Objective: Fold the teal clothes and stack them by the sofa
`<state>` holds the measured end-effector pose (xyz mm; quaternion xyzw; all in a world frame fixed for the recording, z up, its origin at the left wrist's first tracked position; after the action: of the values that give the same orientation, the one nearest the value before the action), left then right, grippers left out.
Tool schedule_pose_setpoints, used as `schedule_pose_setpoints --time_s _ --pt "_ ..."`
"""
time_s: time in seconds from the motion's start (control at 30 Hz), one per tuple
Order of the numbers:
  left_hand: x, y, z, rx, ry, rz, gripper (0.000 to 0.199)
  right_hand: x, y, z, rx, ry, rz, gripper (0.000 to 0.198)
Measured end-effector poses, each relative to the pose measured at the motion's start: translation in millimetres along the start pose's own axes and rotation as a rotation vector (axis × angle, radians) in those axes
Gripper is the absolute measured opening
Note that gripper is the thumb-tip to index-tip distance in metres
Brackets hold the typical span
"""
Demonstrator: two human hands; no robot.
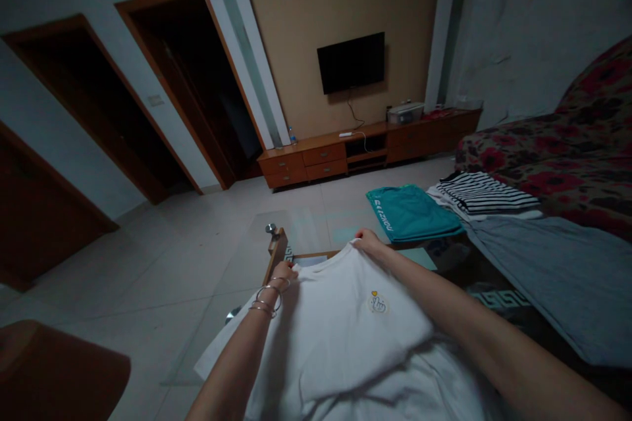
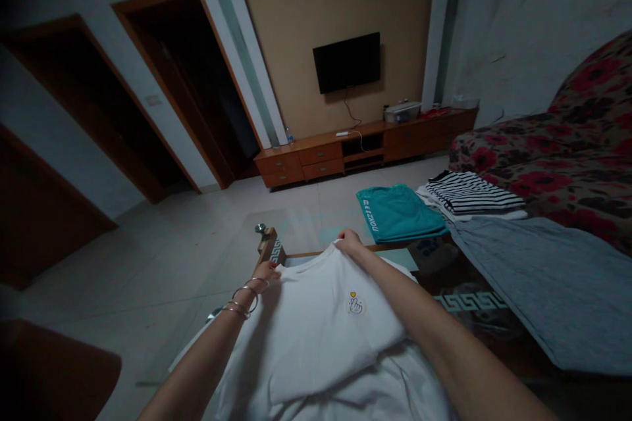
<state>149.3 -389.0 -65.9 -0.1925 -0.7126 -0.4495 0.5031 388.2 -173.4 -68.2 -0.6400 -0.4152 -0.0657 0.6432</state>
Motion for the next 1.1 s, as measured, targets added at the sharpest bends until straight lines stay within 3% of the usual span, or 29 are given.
schedule_pose_setpoints --time_s 0.17,0.37,0.57,0.67,0.73,0.8,0.83,0.87,0.93,0.97,1.03,1.1 --pt "-0.9 -2.4 8.9 0.041 0.042 0.036 0.004 4.3 -5.7 15.8 0.037 0.051 -0.030 0.028" --pt "6.4 -5.0 11.6 0.039 0.064 0.008 0.010 6.2 4.8 15.9 0.037 -0.068 -0.116 0.015" --pt "32.8 10.0 -0.9 0.039 0.058 -0.201 0.014 36.8 -18.6 -1.8 -0.011 -0.043 -0.091 0.023" --pt "36.6 38.9 -25.6 0.026 0.017 -0.338 0.019 36.3 -33.5 -42.7 -0.031 -0.079 -0.041 0.019" --pt "28.1 65.7 -55.7 -0.003 -0.040 -0.417 0.023 17.0 -34.4 -86.5 -0.090 -0.329 0.111 0.032" --pt "12.3 93.8 -93.3 -0.063 -0.174 -0.549 0.028 -12.9 -30.3 -137.3 -0.214 -0.771 0.510 0.049" --pt "3.8 106.8 -112.3 -0.106 -0.284 -0.650 0.028 -25.8 -27.7 -160.2 -0.248 -0.877 0.704 0.053" --pt "-3.0 118.1 -129.5 -0.146 -0.389 -0.733 0.029 -35.8 -24.5 -179.3 -0.285 -0.882 0.898 0.056" --pt "-8.0 133.8 -153.0 -0.200 -0.510 -0.784 0.028 -45.8 -17.9 -206.6 -0.318 -0.710 1.187 0.055" --pt "-5.6 138.3 -157.7 -0.218 -0.488 -0.715 0.026 -45.9 -15.6 -216.2 -0.323 -0.601 1.280 0.053" --pt "7.3 146.1 -155.5 -0.302 -0.302 -0.451 0.027 -39.0 -14.6 -231.2 -0.310 -0.480 1.346 0.051" --pt "22.3 160.0 -147.8 -0.511 -0.120 -0.176 0.039 -27.9 -18.0 -244.6 -0.252 -0.496 1.255 0.051"
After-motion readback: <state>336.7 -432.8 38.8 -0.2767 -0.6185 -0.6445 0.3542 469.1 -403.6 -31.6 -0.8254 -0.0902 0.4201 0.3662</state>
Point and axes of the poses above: each hand's wrist, its own z-axis towards the middle knuckle, its own x-axis out of the back of the hand, y = z × x, the point moved 2 cm from there along z, towards the middle knuckle, and after that the axes turned 10 degrees about -x, right-handed, at the moved point
